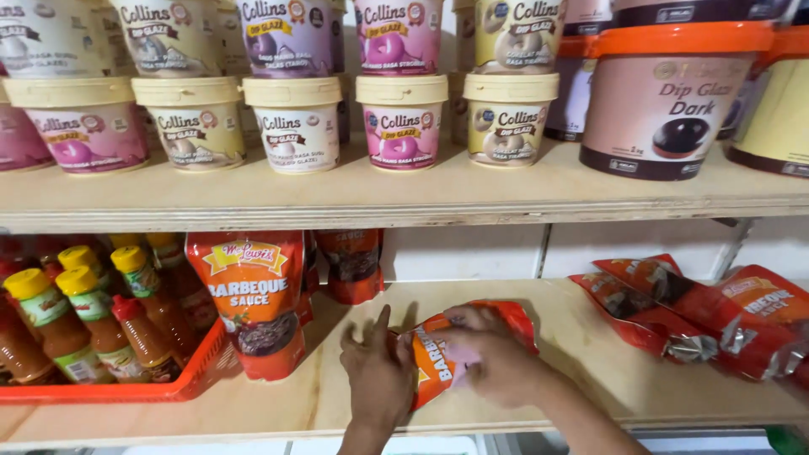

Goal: Organizing and wiping down packets of barbeque sauce and stocking them on a grocery store shelf.

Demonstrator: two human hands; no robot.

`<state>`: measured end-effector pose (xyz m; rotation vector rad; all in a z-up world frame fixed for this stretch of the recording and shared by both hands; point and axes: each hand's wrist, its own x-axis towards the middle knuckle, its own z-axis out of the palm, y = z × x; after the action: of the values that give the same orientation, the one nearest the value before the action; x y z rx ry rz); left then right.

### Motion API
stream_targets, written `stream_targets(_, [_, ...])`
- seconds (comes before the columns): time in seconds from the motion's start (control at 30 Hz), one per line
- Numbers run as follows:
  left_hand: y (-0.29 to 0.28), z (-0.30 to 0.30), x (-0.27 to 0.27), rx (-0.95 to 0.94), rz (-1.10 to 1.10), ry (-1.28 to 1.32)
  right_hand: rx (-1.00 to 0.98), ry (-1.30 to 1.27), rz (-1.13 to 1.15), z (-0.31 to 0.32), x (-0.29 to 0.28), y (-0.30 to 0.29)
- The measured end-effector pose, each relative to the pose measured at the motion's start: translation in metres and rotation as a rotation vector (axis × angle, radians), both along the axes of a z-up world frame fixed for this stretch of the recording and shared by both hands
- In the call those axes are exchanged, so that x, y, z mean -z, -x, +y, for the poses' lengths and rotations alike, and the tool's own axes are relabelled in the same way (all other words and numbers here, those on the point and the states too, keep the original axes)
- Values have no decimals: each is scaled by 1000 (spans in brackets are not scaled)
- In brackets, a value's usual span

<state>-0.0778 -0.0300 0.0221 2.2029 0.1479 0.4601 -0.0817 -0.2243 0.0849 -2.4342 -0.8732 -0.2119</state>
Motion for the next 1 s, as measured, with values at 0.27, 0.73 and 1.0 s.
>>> stream_targets(0.27, [12,-2,-4,266,-420,-427,340,-369,-150,20,9,-22])
stream_targets(0.73, [5,4,-16,526,75,-231,620,-67,-305,-26,33,-81])
stream_targets(1.0, [8,0,-13,314,-159,-322,697,-1302,-442,-18,30,-97])
